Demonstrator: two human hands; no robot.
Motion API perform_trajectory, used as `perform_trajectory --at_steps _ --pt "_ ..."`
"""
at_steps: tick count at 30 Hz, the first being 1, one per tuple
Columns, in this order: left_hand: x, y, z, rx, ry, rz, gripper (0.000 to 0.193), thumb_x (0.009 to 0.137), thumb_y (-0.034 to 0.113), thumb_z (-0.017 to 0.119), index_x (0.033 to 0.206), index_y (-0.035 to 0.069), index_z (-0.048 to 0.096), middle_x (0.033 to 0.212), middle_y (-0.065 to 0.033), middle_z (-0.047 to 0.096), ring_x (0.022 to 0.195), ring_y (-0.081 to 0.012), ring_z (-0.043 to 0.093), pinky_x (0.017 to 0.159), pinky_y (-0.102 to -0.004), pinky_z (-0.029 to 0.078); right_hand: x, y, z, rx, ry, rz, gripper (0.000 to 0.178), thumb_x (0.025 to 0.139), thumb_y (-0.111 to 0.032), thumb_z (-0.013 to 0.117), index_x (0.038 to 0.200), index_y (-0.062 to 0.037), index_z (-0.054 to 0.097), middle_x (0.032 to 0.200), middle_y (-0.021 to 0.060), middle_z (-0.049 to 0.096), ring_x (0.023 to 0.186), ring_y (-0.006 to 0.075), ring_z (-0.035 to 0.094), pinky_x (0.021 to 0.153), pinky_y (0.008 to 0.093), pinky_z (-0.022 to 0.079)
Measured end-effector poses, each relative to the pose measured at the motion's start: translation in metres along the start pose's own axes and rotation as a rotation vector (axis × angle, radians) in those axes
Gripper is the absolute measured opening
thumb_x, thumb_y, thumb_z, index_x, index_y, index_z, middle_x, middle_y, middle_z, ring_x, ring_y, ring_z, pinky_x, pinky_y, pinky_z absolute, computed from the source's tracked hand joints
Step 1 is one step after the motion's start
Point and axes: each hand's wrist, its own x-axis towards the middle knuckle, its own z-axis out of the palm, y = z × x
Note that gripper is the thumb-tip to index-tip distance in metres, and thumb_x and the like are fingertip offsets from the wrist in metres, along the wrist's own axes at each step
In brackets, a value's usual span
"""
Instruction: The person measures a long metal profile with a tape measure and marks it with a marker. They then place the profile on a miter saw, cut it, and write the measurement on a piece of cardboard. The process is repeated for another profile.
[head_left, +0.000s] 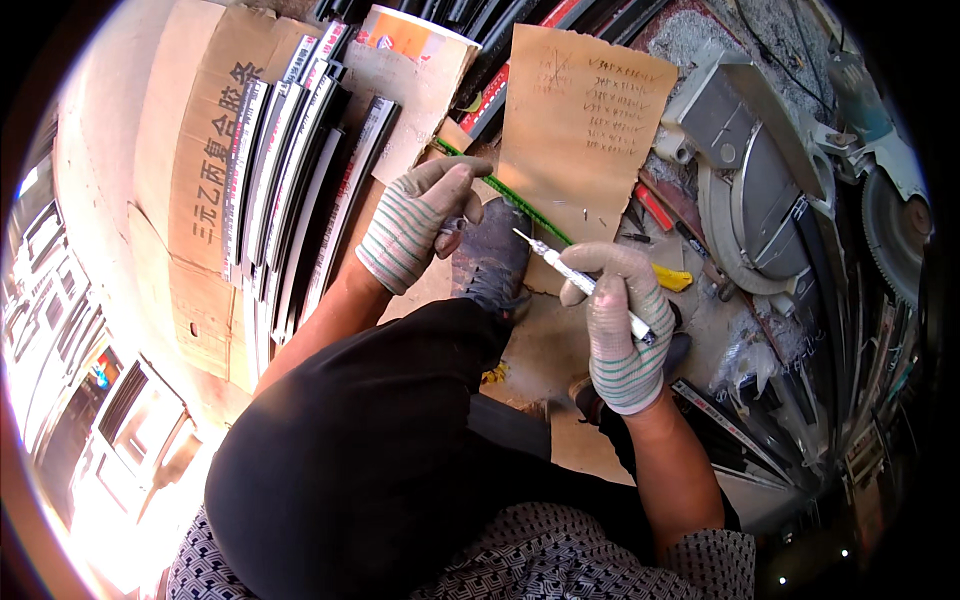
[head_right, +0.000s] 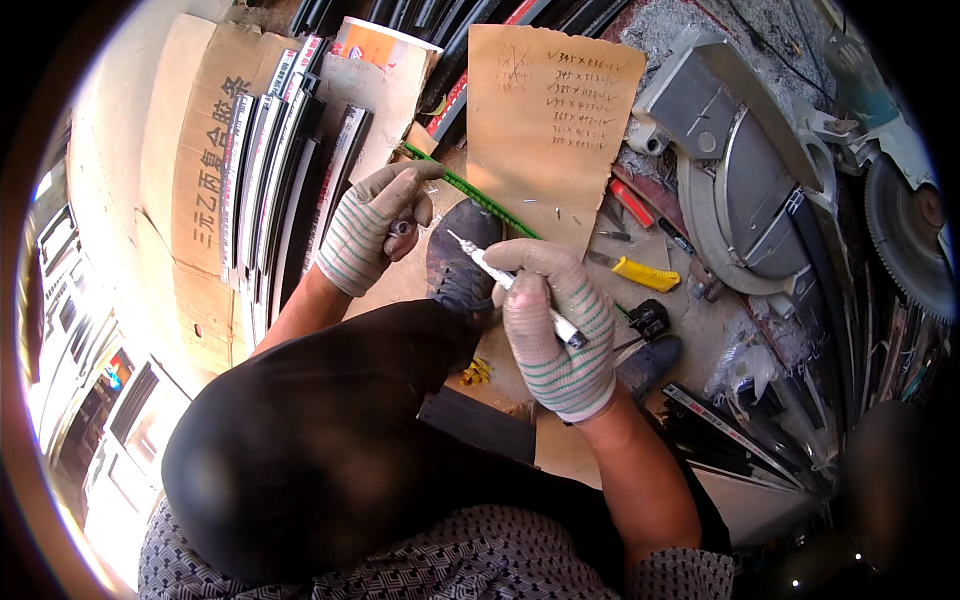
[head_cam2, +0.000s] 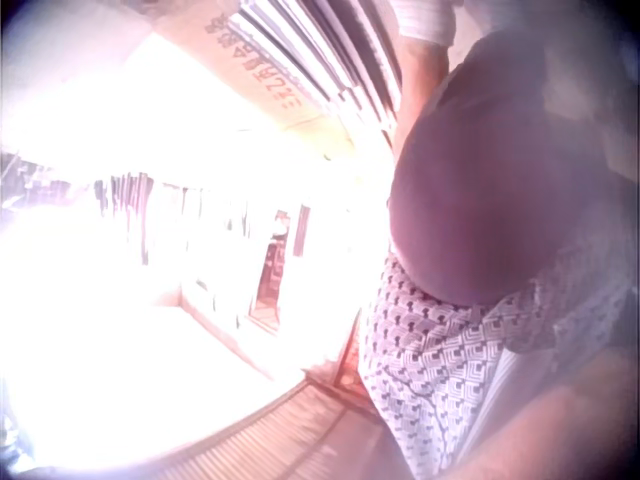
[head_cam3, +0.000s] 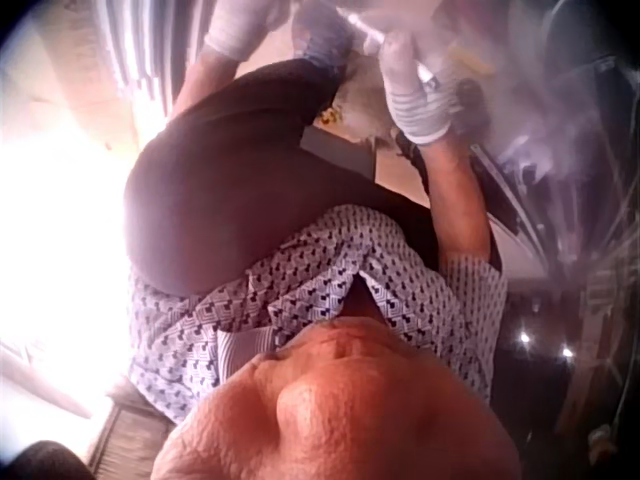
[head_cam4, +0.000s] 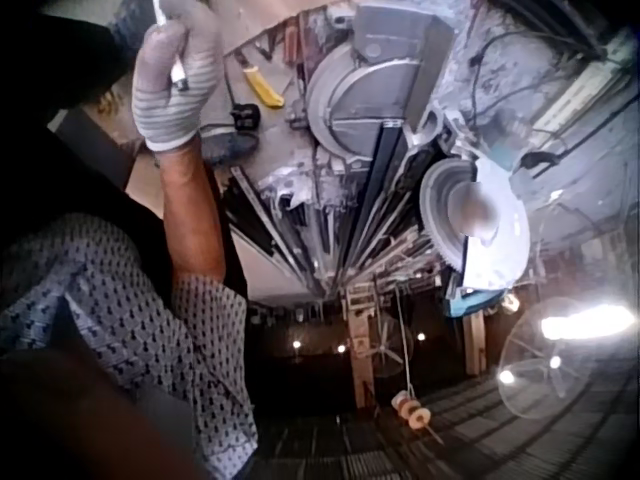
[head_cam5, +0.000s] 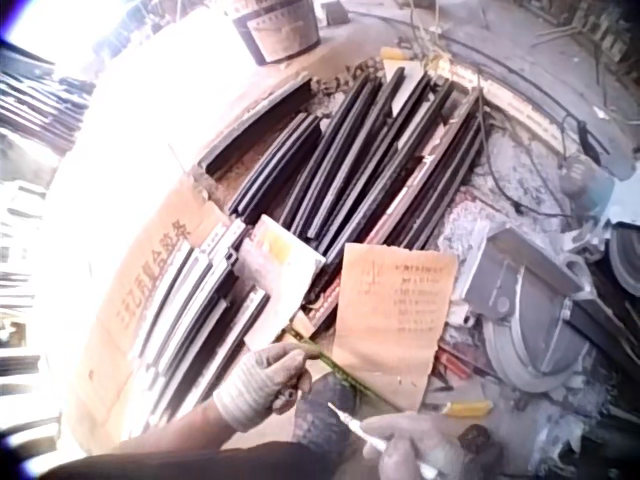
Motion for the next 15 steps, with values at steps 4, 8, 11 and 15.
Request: perform_trajectory --at_steps 4,8,11,15 --pt "0.000 0.004 0.010 0.072 -0.022 -0.006 0.045 0.108 0.036 0.052 0.130 -0.002 0.061 0.075 -0.0049 0.062 0.045 -0.0035 0.040 0.042 -0.0187 0.031 0.005 0.009 0.013 0.042 -0.024 -0.072 0.021 0.105 -0.019 0.055 0.113 -0.0017 0.064 0.091 0.0053 0.064 0.076 0.0104 0.059 0.074 0.0274 0.051" --pt "0.001 0.003 0.014 0.121 -0.012 -0.010 0.042 0.108 0.033 0.051 0.128 -0.002 0.062 0.074 -0.0044 0.062 0.045 -0.0046 0.041 0.043 -0.0191 0.031 0.006 0.011 0.013 0.012 -0.043 -0.028 0.020 0.104 -0.018 0.055 0.110 -0.0020 0.066 0.090 0.0058 0.065 0.075 0.0110 0.059 0.073 0.0282 0.052" --pt "0.001 0.003 0.017 0.172 -0.013 -0.016 0.041 0.108 0.032 0.051 0.127 -0.002 0.063 0.073 -0.0039 0.062 0.046 -0.0045 0.042 0.043 -0.0194 0.032 0.006 0.019 0.015 0.016 -0.024 -0.039 0.018 0.103 -0.016 0.056 0.108 -0.0022 0.066 0.088 0.0065 0.065 0.074 0.0122 0.060 0.071 0.0295 0.052" --pt "-0.003 0.009 0.024 0.208 -0.011 -0.038 0.039 0.108 0.031 0.050 0.126 -0.001 0.064 0.072 -0.0024 0.062 0.046 -0.0035 0.043 0.043 -0.0194 0.033 0.008 0.017 0.016 -0.002 -0.037 -0.041 0.017 0.102 -0.016 0.057 0.106 -0.0026 0.066 0.087 0.0076 0.067 0.074 0.0143 0.061 0.071 0.0313 0.052"
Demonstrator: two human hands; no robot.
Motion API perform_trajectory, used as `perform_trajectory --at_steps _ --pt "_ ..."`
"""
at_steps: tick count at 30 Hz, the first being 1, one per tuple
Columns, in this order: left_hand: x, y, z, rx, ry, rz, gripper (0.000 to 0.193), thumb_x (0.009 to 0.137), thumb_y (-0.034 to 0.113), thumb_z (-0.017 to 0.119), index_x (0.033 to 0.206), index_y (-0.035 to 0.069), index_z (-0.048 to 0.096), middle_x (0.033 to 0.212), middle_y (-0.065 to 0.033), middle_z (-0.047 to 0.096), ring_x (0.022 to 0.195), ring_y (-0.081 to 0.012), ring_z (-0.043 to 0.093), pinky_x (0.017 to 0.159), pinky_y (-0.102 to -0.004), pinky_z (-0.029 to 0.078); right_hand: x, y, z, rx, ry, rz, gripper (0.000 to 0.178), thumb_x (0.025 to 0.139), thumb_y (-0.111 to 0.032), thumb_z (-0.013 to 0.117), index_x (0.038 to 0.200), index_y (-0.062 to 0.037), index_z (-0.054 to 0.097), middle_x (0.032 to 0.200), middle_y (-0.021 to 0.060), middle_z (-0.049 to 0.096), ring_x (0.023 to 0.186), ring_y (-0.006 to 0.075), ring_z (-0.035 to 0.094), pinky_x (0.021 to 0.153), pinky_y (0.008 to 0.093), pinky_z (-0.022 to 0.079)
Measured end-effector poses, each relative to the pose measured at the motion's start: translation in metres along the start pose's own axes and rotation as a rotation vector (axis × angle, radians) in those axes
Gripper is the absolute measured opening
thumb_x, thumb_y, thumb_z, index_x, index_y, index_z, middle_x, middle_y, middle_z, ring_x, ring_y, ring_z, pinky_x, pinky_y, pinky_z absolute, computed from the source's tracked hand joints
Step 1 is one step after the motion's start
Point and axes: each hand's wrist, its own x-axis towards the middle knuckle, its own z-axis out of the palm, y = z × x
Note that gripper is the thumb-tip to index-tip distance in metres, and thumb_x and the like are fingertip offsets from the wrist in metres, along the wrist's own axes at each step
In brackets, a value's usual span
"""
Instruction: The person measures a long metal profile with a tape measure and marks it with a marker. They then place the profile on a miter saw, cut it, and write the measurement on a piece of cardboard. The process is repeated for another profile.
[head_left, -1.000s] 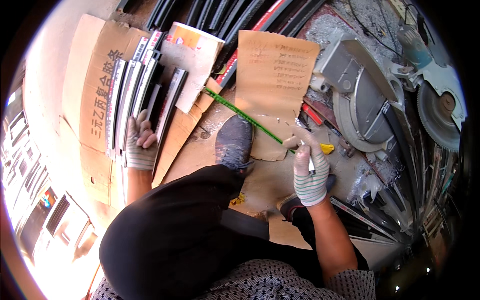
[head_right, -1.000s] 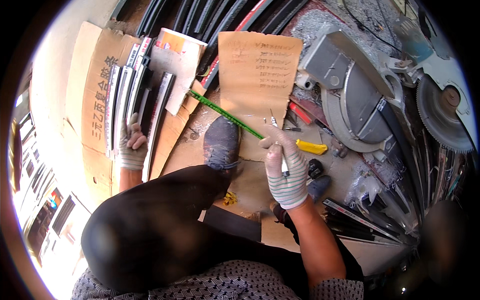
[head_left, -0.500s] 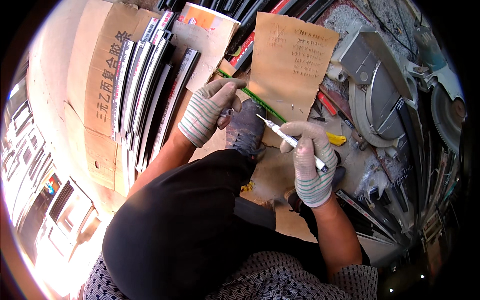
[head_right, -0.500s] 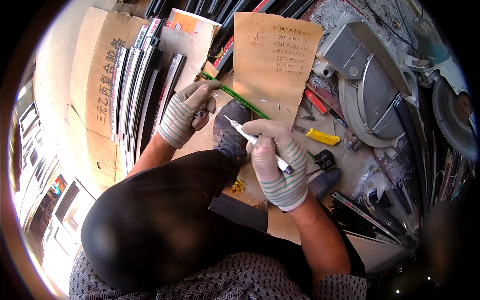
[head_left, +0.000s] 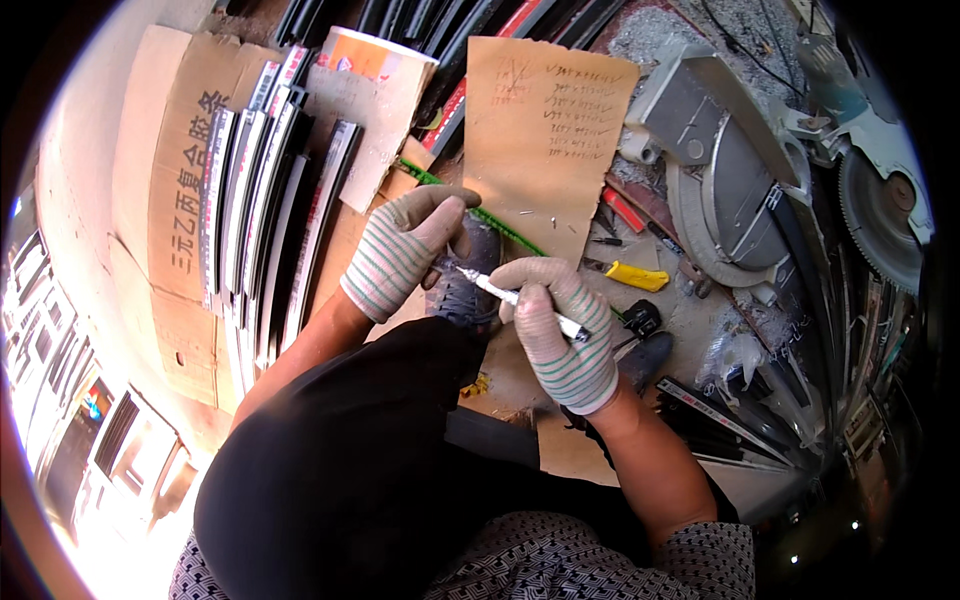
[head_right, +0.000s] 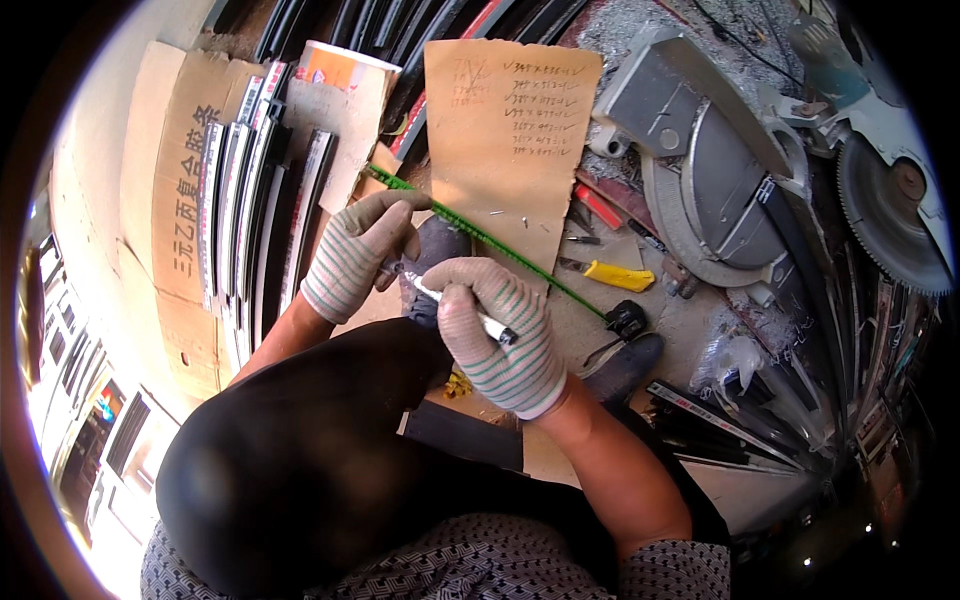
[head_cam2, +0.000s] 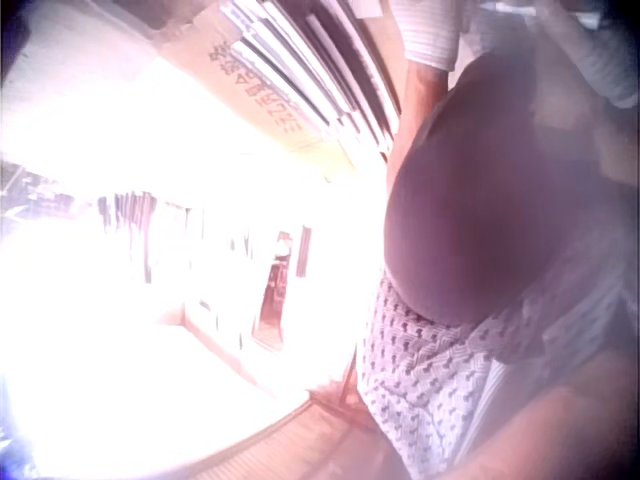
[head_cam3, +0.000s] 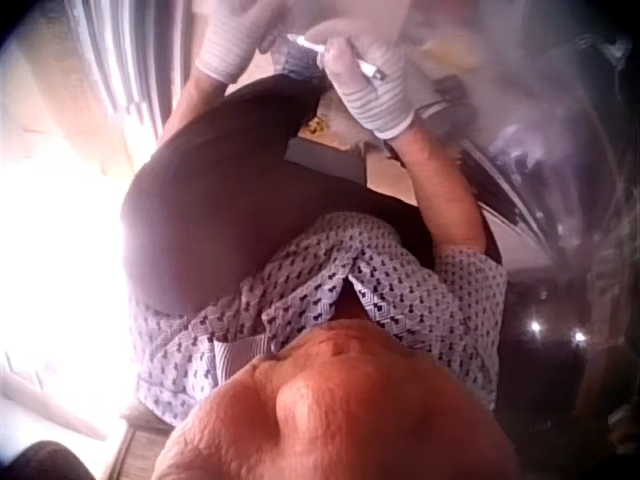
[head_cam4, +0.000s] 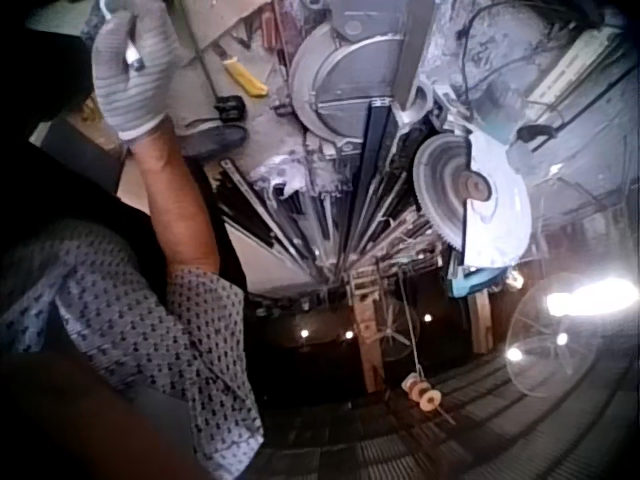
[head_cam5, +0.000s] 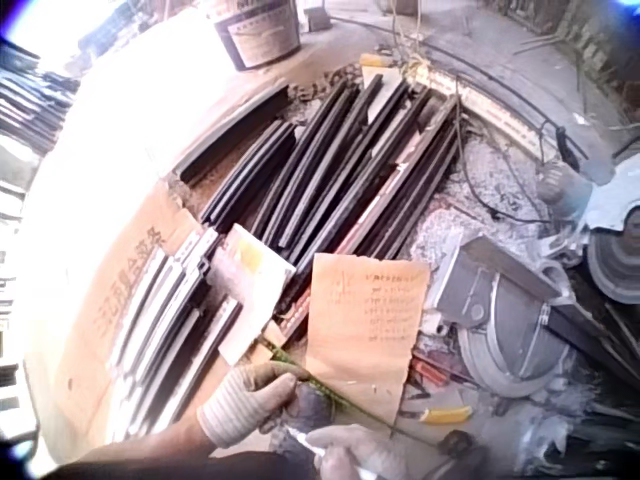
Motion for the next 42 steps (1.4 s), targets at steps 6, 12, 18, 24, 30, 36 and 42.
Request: perform_trajectory --at_steps 6,12,18,24,30,36,42 --pt "0.001 0.000 0.005 0.000 -0.073 -0.030 0.034 0.108 0.028 0.054 0.126 0.001 0.063 0.078 0.0028 0.062 0.055 -0.0017 0.048 0.048 -0.0182 0.038 -0.003 0.010 0.000 0.047 -0.018 0.084 0.016 0.103 -0.015 0.056 0.107 -0.0031 0.066 0.090 0.0085 0.068 0.080 0.0164 0.065 0.076 0.0318 0.053" --pt "0.005 -0.008 0.012 0.015 -0.080 0.004 0.034 0.109 0.026 0.049 0.127 -0.001 0.062 0.073 -0.0010 0.062 0.048 -0.0028 0.044 0.043 -0.0183 0.036 -0.003 0.023 0.005 0.188 0.008 0.170 0.018 0.106 -0.017 0.053 0.107 -0.0035 0.065 0.089 0.0034 0.066 0.080 0.0129 0.062 0.077 0.0298 0.053" --pt "0.006 -0.015 0.015 0.042 -0.095 -0.033 0.036 0.110 0.024 0.048 0.133 0.000 0.058 0.076 0.0034 0.058 0.053 -0.0022 0.045 0.047 -0.0185 0.038 -0.003 0.048 0.013 0.549 0.112 0.407 0.026 0.109 -0.028 0.052 0.105 -0.0055 0.066 0.074 -0.0011 0.062 0.067 0.0068 0.058 0.063 0.0231 0.049" --pt "0.005 -0.018 0.025 0.101 -0.110 0.004 0.038 0.110 0.021 0.046 0.141 -0.001 0.053 0.080 0.0021 0.058 0.058 -0.0025 0.045 0.051 -0.0178 0.040 -0.010 0.072 0.016 0.790 0.164 0.518 0.030 0.108 -0.031 0.050 0.109 -0.0036 0.064 0.075 0.0042 0.066 0.065 0.0124 0.062 0.062 0.0261 0.053" --pt "0.006 -0.021 0.032 0.125 -0.156 0.086 0.044 0.111 0.025 0.045 0.148 0.000 0.046 0.087 0.0001 0.062 0.064 -0.0041 0.052 0.058 -0.0196 0.045 -0.010 0.089 0.010 0.935 0.211 0.593 0.037 0.106 -0.033 0.048 0.104 -0.0007 0.064 0.071 0.0079 0.063 0.061 0.0197 0.060 0.057 0.0330 0.052" --pt "0.014 -0.031 0.024 0.110 -0.204 0.083 0.046 0.111 0.029 0.045 0.147 0.001 0.047 0.097 -0.0049 0.068 0.071 -0.0075 0.060 0.065 -0.0225 0.051 -0.018 0.091 -0.032 0.952 0.348 0.580 0.034 0.104 -0.034 0.050 0.098 -0.0037 0.065 0.068 0.0082 0.061 0.058 0.0230 0.057 0.057 0.0367 0.051" --pt "0.012 -0.038 0.021 0.225 -0.161 0.000 0.040 0.110 0.028 0.047 0.137 0.001 0.057 0.093 -0.0040 0.068 0.069 -0.0077 0.059 0.064 -0.0223 0.050 -0.053 0.112 -0.133 0.817 0.642 0.629 0.035 0.102 -0.044 0.055 0.090 -0.0115 0.062 0.061 0.0012 0.051 0.055 0.0182 0.050 0.056 0.0368 0.043"
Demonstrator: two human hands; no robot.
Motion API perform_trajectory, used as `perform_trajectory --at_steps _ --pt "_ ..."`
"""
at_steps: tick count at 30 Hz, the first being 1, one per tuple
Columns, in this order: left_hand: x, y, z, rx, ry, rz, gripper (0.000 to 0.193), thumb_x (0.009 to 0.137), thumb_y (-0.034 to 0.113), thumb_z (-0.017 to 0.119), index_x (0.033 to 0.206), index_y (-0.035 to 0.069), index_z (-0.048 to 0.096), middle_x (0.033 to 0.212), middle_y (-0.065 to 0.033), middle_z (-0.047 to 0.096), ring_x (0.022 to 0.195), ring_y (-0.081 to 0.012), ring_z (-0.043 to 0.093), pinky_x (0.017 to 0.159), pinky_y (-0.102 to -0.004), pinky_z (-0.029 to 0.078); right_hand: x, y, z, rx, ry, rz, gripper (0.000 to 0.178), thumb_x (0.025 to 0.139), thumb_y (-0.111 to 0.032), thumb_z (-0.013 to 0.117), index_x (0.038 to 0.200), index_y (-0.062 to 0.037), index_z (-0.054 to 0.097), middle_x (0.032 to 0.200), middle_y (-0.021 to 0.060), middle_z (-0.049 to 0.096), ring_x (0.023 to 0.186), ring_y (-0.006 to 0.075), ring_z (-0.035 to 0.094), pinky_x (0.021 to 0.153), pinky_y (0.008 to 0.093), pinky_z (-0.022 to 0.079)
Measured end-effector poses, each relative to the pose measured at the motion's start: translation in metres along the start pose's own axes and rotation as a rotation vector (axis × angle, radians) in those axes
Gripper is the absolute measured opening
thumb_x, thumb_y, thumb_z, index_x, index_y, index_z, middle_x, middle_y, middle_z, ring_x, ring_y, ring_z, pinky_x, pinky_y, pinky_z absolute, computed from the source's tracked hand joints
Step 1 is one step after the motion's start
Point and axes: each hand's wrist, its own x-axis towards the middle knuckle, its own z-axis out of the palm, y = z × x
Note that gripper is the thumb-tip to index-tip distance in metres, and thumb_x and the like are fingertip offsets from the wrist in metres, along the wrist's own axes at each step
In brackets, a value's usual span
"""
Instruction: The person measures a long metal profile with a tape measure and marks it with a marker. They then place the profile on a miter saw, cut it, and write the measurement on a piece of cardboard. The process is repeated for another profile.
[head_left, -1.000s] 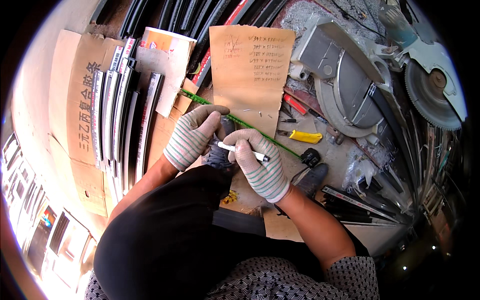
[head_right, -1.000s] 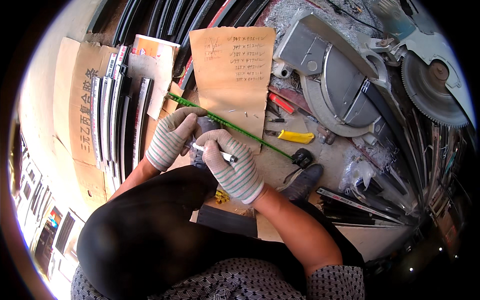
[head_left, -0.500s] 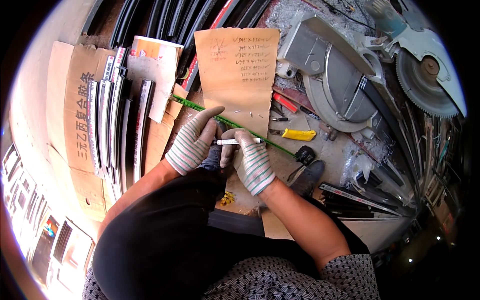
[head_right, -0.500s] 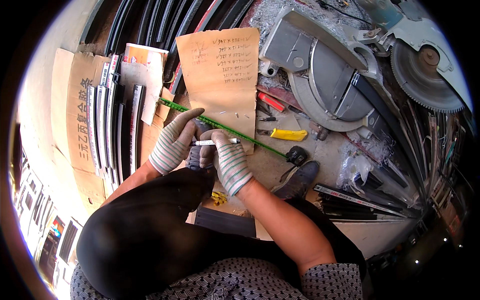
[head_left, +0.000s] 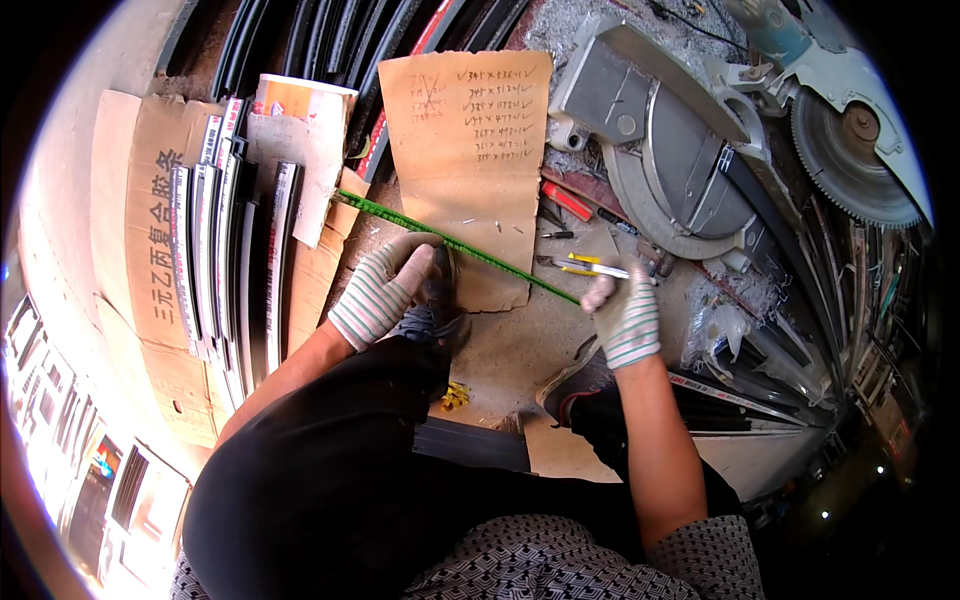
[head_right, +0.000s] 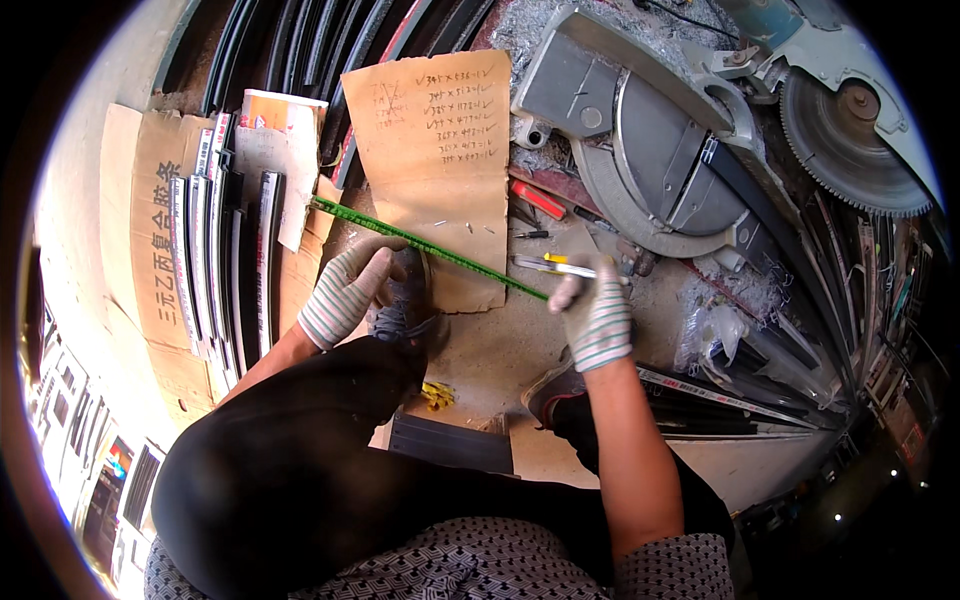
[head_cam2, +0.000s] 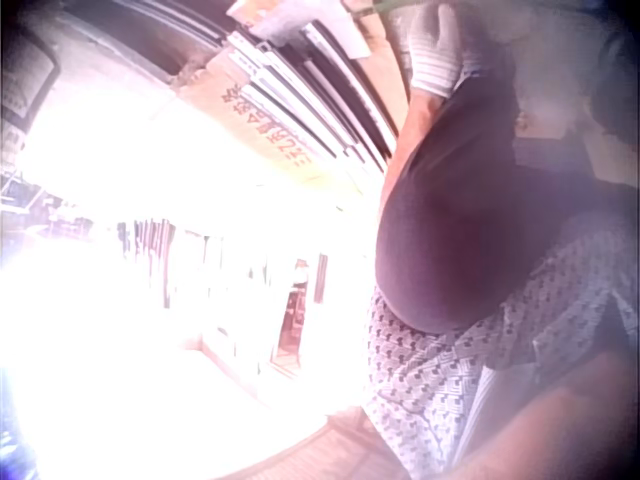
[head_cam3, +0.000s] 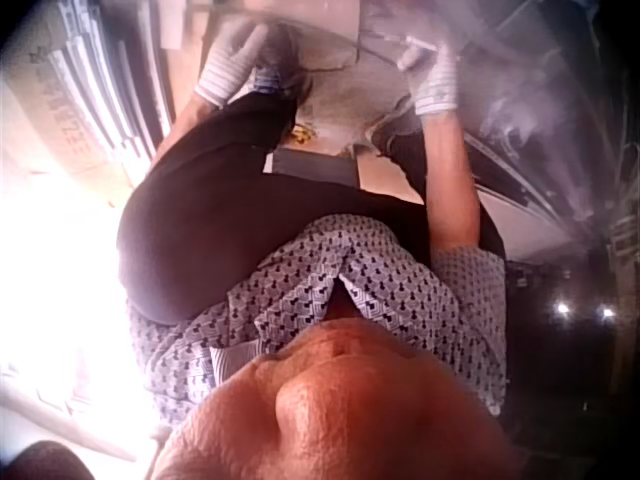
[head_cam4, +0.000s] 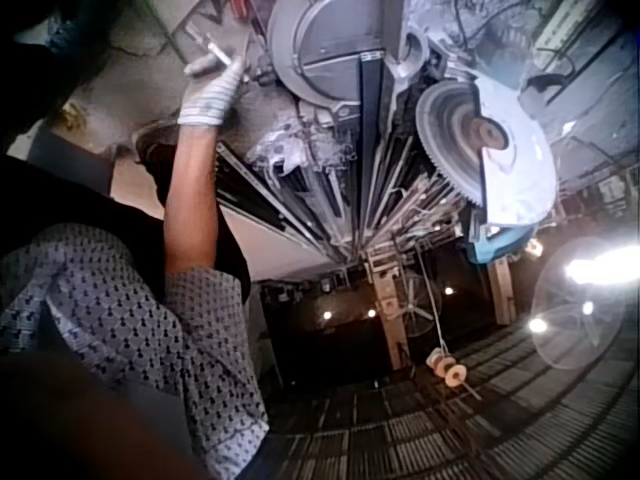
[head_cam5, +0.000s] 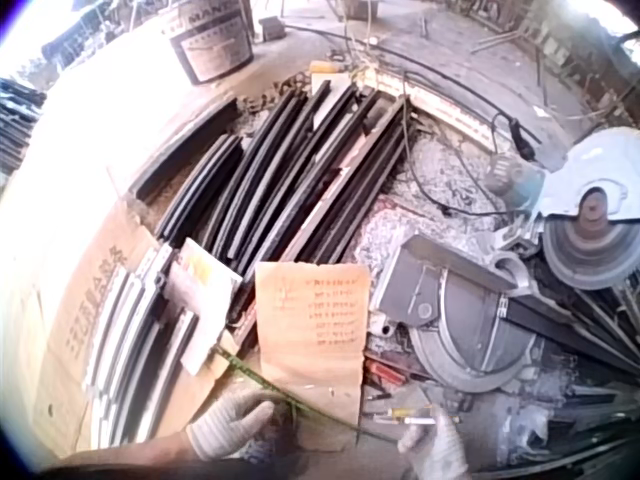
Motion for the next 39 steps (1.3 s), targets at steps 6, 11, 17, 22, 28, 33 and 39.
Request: perform_trajectory --at_steps 6,11,17,22,28,33,39 --pt "0.004 -0.013 0.002 0.025 0.000 -0.037 0.037 0.109 0.026 0.050 0.133 0.000 0.060 0.091 -0.0039 0.066 0.070 -0.0075 0.058 0.065 -0.0223 0.050 0.001 -0.044 -0.075 0.030 0.250 -0.030 0.038 0.101 -0.045 0.059 0.077 -0.0158 0.060 0.052 -0.0035 0.044 0.046 0.0145 0.043 0.047 0.0322 0.032" --pt "0.004 -0.016 0.001 0.050 0.008 -0.050 0.036 0.108 0.024 0.051 0.132 -0.001 0.061 0.091 -0.0041 0.066 0.071 -0.0077 0.058 0.065 -0.0227 0.050 0.005 -0.055 -0.106 0.080 0.305 -0.009 0.036 0.099 -0.044 0.062 0.074 -0.0187 0.056 0.050 -0.0052 0.040 0.045 0.0127 0.039 0.045 0.0305 0.030" --pt "0.005 -0.023 0.001 0.087 0.009 -0.057 0.035 0.108 0.022 0.051 0.130 -0.002 0.061 0.091 -0.0038 0.065 0.071 -0.0076 0.058 0.066 -0.0233 0.051 0.031 -0.056 -0.156 0.112 0.433 0.069 0.038 0.097 -0.048 0.064 0.074 -0.0195 0.052 0.052 -0.0064 0.037 0.046 0.0129 0.037 0.046 0.0303 0.031" --pt "0.006 -0.028 0.000 0.083 0.003 -0.073 0.034 0.108 0.022 0.052 0.129 -0.003 0.062 0.089 -0.0032 0.065 0.072 -0.0076 0.058 0.067 -0.0235 0.051 0.047 -0.056 -0.187 0.123 0.503 0.104 0.039 0.099 -0.051 0.058 0.077 -0.0195 0.052 0.054 -0.0064 0.038 0.047 0.0132 0.037 0.048 0.0308 0.032" --pt "0.004 -0.027 -0.001 0.096 0.013 -0.101 0.033 0.108 0.022 0.052 0.128 -0.002 0.062 0.089 -0.0029 0.064 0.072 -0.0076 0.058 0.067 -0.0236 0.051 0.059 -0.054 -0.194 0.063 0.553 0.145 0.040 0.103 -0.051 0.053 0.080 -0.0185 0.053 0.054 -0.0054 0.040 0.049 0.0136 0.040 0.049 0.0311 0.034" --pt "0.006 -0.032 -0.001 0.115 0.016 -0.094 0.032 0.108 0.022 0.052 0.128 -0.001 0.063 0.090 -0.0027 0.065 0.074 -0.0081 0.059 0.069 -0.0243 0.052 0.069 -0.052 -0.192 0.008 0.640 0.177 0.037 0.101 -0.051 0.058 0.083 -0.0175 0.056 0.063 -0.0051 0.049 0.054 0.0137 0.046 0.051 0.0304 0.038" --pt "0.005 -0.037 -0.002 0.110 0.049 -0.092 0.031 0.106 0.022 0.056 0.125 -0.001 0.065 0.088 -0.0046 0.068 0.072 -0.0096 0.060 0.068 -0.0266 0.052 0.078 -0.048 -0.200 0.024 0.636 0.185 0.034 0.098 -0.049 0.063 0.093 -0.0160 0.059 0.076 -0.0045 0.058 0.062 0.0132 0.052 0.056 0.0296 0.043"
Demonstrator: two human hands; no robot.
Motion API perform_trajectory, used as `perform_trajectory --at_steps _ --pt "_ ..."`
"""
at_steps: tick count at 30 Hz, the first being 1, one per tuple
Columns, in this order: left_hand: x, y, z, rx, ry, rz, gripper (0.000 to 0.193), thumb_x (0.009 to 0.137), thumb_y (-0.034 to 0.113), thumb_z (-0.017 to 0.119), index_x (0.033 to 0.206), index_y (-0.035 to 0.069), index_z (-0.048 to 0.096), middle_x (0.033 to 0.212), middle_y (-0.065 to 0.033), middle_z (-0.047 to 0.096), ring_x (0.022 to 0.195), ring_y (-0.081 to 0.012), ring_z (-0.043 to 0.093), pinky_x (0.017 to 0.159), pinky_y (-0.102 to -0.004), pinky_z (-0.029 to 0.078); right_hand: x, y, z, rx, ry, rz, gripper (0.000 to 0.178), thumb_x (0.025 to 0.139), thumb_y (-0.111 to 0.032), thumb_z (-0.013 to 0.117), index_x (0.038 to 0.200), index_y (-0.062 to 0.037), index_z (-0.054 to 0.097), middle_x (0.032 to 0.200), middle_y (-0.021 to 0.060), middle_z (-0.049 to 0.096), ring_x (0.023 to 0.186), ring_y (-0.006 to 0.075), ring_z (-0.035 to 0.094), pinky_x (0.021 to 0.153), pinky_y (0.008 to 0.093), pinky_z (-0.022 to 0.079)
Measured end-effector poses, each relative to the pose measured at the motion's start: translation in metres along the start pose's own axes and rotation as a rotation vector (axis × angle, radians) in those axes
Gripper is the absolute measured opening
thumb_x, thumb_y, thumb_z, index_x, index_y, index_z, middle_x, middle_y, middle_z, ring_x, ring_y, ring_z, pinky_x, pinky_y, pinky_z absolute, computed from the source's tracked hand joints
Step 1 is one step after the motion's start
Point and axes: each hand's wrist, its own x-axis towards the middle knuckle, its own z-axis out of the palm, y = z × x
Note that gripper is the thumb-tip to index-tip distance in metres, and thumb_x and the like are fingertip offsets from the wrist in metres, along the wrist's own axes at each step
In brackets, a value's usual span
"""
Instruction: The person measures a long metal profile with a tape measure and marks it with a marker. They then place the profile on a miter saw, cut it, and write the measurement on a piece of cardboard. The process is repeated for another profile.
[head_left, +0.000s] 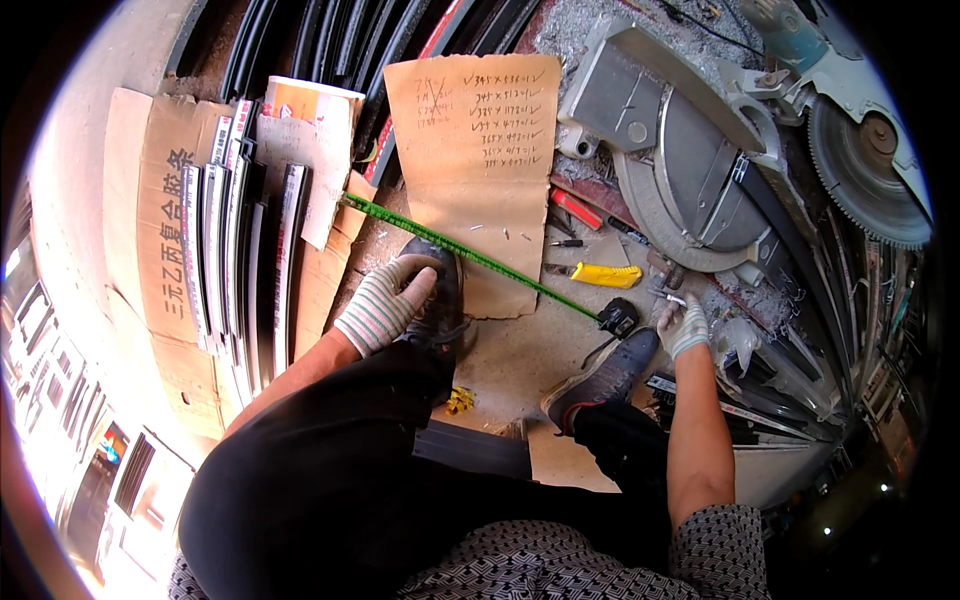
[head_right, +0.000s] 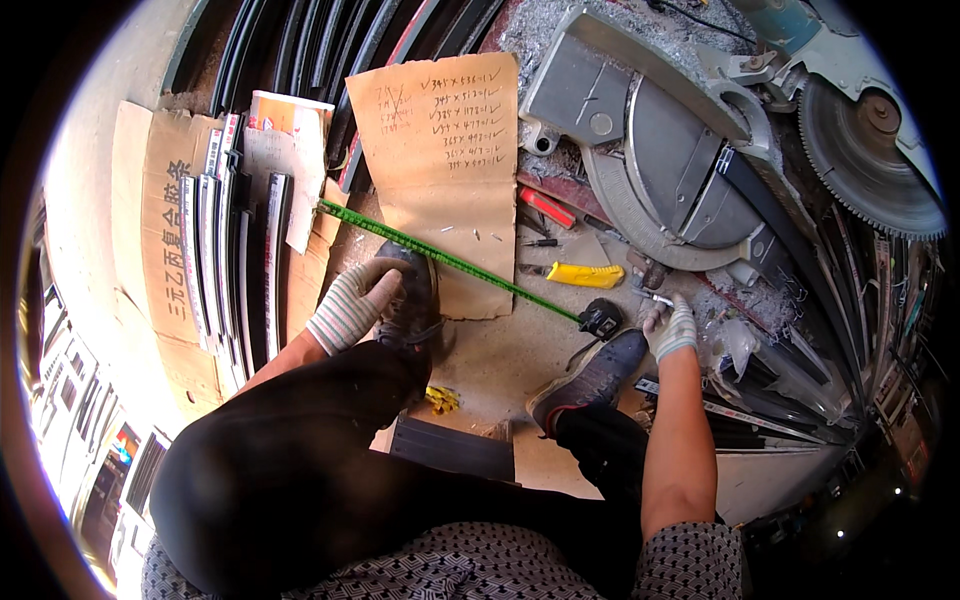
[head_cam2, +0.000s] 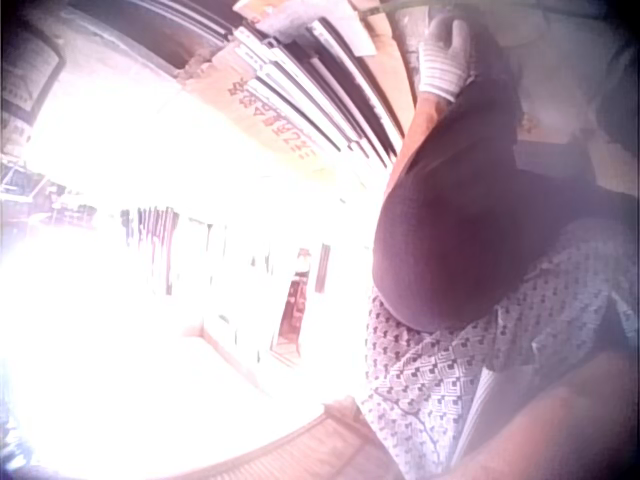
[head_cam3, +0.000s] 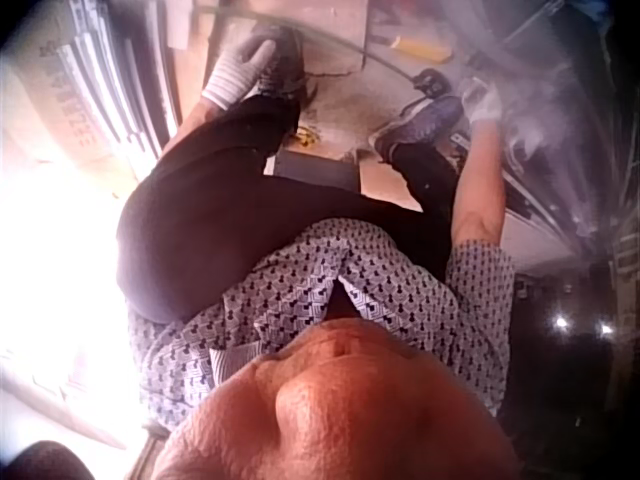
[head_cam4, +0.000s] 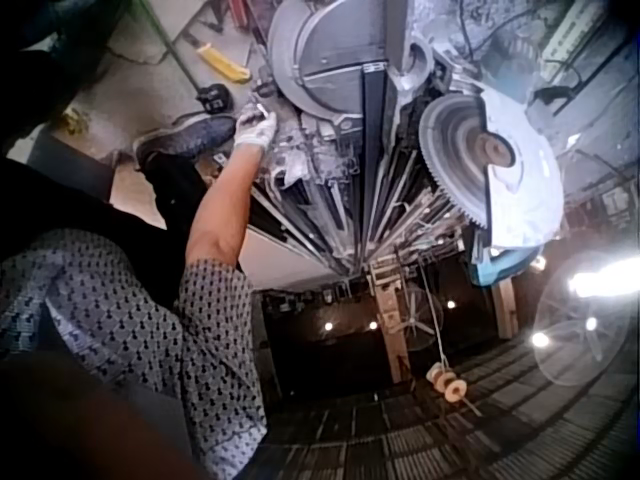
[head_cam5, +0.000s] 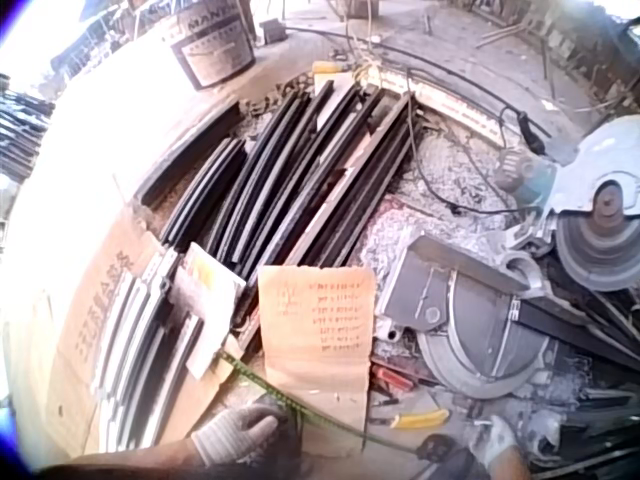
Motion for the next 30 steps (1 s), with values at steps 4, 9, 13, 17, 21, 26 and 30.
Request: perform_trajectory --at_steps 4,9,13,17,21,26,30 --pt "0.001 -0.002 -0.001 -0.009 0.004 0.003 0.032 0.105 0.022 0.058 0.125 -0.001 0.065 0.088 -0.0056 0.069 0.071 -0.0106 0.061 0.067 -0.0278 0.053 0.001 0.000 0.005 0.009 0.081 0.004 0.032 0.098 -0.048 0.064 0.099 -0.0158 0.061 0.083 -0.0040 0.063 0.069 0.0129 0.056 0.060 0.0289 0.047" --pt "0.001 0.001 -0.001 0.046 0.005 0.014 0.031 0.104 0.022 0.059 0.124 -0.002 0.066 0.089 -0.0070 0.070 0.074 -0.0118 0.062 0.069 -0.0285 0.053 0.001 -0.002 0.000 -0.005 0.024 -0.025 0.032 0.098 -0.047 0.063 0.102 -0.0152 0.062 0.088 -0.0034 0.065 0.072 0.0134 0.058 0.061 0.0291 0.049" --pt "0.002 -0.003 -0.002 0.065 0.013 0.027 0.031 0.104 0.022 0.059 0.123 -0.002 0.066 0.091 -0.0083 0.071 0.076 -0.0127 0.063 0.071 -0.0289 0.053 -0.005 -0.010 -0.010 -0.121 0.014 -0.105 0.032 0.099 -0.047 0.063 0.103 -0.0158 0.062 0.086 -0.0034 0.065 0.068 0.0139 0.059 0.058 0.0290 0.049" --pt "0.003 -0.007 -0.001 0.062 0.014 0.044 0.030 0.105 0.021 0.057 0.124 -0.001 0.065 0.090 -0.0057 0.069 0.075 -0.0105 0.061 0.070 -0.0276 0.053 -0.006 -0.044 -0.026 -0.051 0.134 -0.313 0.038 0.098 -0.053 0.062 0.103 -0.0152 0.064 0.087 -0.0008 0.068 0.070 0.0145 0.062 0.057 0.0290 0.049" --pt "0.000 0.000 0.000 0.016 -0.015 -0.041 0.029 0.106 0.019 0.054 0.125 0.000 0.065 0.093 -0.0021 0.068 0.077 -0.0077 0.061 0.071 -0.0252 0.052 -0.015 -0.096 -0.034 0.062 0.075 -0.456 0.045 0.097 -0.057 0.062 0.102 -0.0122 0.064 0.089 0.0024 0.069 0.073 0.0145 0.064 0.056 0.0280 0.048" --pt "-0.001 0.001 0.000 0.019 -0.016 -0.046 0.030 0.106 0.020 0.054 0.126 0.000 0.065 0.093 -0.0025 0.069 0.077 -0.0076 0.061 0.071 -0.0252 0.053 -0.033 -0.128 -0.022 0.101 0.254 -0.439 0.054 0.094 -0.063 0.062 0.098 -0.0089 0.065 0.085 0.0022 0.067 0.068 0.0146 0.062 0.049 0.0263 0.043" --pt "-0.001 0.001 -0.001 0.029 -0.010 -0.039 0.031 0.106 0.020 0.054 0.126 -0.001 0.064 0.093 -0.0032 0.069 0.077 -0.0079 0.061 0.071 -0.0256 0.053 -0.028 -0.150 -0.030 0.064 0.321 -0.514 0.052 0.095 -0.062 0.062 0.106 -0.0117 0.065 0.095 0.0000 0.067 0.070 0.0127 0.059 0.052 0.0261 0.042"
